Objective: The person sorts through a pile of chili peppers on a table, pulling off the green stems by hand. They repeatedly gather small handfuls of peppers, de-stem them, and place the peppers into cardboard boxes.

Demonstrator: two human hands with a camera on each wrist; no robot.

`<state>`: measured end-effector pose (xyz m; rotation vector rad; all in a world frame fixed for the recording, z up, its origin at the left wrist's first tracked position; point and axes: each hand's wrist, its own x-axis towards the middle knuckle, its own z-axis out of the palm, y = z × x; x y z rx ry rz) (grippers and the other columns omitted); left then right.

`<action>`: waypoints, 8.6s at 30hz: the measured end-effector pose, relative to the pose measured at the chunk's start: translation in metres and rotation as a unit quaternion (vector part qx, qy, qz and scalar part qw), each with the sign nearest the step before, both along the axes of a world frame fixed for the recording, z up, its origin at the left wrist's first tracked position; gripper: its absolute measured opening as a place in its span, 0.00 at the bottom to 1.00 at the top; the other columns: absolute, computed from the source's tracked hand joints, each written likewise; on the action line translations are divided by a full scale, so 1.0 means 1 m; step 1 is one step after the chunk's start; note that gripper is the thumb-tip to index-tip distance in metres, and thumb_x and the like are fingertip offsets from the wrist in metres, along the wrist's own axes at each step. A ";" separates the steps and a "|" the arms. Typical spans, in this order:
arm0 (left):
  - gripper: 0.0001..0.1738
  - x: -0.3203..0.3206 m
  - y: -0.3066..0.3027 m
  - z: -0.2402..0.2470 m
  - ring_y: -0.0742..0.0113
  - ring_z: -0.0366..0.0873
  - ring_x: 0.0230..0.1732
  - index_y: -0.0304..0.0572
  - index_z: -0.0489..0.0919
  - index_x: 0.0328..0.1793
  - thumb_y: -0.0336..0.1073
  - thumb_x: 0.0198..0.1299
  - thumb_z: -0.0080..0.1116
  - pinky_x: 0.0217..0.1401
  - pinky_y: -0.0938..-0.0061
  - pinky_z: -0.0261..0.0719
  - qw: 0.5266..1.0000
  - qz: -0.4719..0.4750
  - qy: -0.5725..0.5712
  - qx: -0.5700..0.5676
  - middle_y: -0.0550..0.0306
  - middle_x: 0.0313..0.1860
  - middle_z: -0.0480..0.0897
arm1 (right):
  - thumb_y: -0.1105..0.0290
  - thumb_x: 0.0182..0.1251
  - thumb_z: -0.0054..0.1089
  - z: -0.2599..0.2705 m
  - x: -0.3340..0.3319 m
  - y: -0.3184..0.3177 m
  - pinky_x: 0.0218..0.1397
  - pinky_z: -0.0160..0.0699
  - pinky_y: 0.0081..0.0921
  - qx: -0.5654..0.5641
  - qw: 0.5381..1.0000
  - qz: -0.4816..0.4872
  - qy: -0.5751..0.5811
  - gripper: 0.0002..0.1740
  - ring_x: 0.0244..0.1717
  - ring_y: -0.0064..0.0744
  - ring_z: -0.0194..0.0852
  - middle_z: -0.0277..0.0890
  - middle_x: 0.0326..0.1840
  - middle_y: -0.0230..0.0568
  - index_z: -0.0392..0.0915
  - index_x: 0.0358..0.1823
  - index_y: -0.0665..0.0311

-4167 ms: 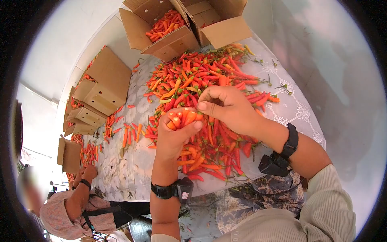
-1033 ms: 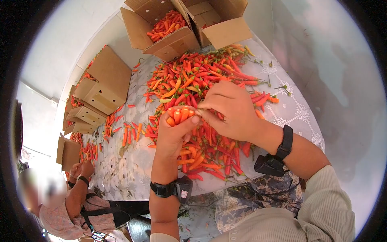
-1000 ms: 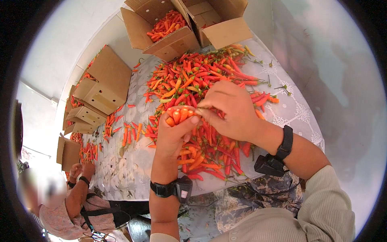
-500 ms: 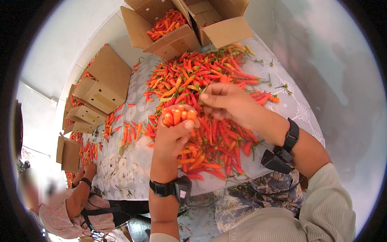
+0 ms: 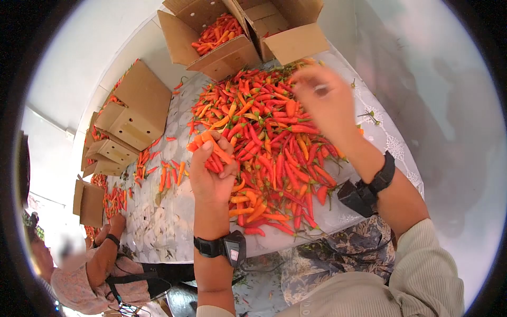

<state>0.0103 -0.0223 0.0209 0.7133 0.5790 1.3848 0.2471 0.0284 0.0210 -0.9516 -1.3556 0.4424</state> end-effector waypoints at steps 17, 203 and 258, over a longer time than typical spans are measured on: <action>0.13 0.000 -0.001 0.001 0.79 0.69 0.25 0.42 0.73 0.45 0.25 0.54 0.59 0.15 0.90 0.59 0.996 -0.041 -0.076 -0.039 0.63 0.30 0.75 | 0.67 0.53 0.65 -0.017 -0.035 -0.025 0.48 0.67 0.35 0.035 0.885 0.081 -0.456 0.14 0.45 0.41 0.64 0.68 0.42 0.39 0.78 0.42 0.60; 0.14 0.010 -0.003 0.005 0.73 0.73 0.20 0.42 0.74 0.45 0.25 0.52 0.63 0.20 0.80 0.68 0.996 0.052 0.072 0.001 0.59 0.29 0.78 | 0.71 0.59 0.58 -0.019 -0.013 0.000 0.45 0.72 0.34 -0.048 0.975 -0.040 -0.215 0.13 0.41 0.42 0.72 0.70 0.39 0.44 0.76 0.46 0.58; 0.19 0.019 -0.004 -0.004 0.72 0.82 0.33 0.36 0.74 0.41 0.20 0.43 0.71 0.35 0.79 0.82 0.968 -0.064 0.228 0.081 0.56 0.34 0.82 | 0.68 0.63 0.60 -0.010 -0.029 -0.024 0.38 0.68 0.21 -0.110 0.917 0.384 0.019 0.10 0.33 0.19 0.69 0.74 0.30 0.31 0.77 0.30 0.67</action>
